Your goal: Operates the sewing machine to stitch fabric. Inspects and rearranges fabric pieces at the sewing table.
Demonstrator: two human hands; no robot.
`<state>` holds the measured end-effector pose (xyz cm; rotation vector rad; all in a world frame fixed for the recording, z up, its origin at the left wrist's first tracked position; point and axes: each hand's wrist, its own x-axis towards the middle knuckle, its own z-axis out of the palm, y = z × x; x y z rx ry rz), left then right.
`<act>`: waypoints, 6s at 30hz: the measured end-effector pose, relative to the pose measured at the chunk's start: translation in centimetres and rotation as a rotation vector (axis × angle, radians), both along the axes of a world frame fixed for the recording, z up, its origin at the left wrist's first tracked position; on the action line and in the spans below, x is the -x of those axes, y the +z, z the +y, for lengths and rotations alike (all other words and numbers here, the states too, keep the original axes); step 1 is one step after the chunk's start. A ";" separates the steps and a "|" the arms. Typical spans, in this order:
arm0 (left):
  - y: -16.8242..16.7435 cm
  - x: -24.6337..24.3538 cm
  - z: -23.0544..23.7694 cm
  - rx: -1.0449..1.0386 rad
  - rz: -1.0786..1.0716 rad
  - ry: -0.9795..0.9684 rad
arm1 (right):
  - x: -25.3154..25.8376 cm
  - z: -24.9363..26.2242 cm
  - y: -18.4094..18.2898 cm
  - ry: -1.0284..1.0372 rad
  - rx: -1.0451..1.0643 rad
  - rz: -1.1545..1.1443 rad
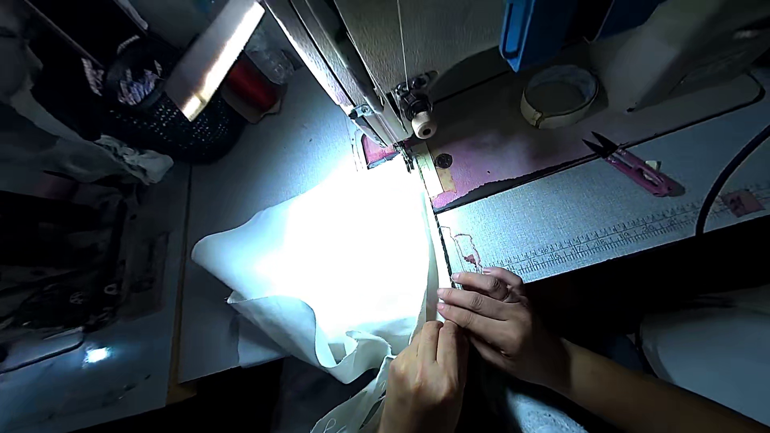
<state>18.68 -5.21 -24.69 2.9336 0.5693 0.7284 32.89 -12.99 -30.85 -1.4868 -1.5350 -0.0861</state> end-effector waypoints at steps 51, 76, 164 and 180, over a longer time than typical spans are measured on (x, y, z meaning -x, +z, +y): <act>3.1 2.0 4.1 -0.164 0.278 0.340 | 1.3 -0.9 -0.9 0.001 -0.117 -0.059; 1.1 0.3 8.5 0.096 0.419 0.155 | 1.6 -0.7 -1.0 -0.039 -0.133 -0.106; -0.8 2.1 -2.4 0.825 -0.284 0.410 | 2.2 -0.7 -1.4 -0.030 -0.119 -0.060; -0.2 2.2 -2.8 0.277 -0.233 0.407 | 2.4 -0.8 -1.2 -0.032 -0.113 -0.035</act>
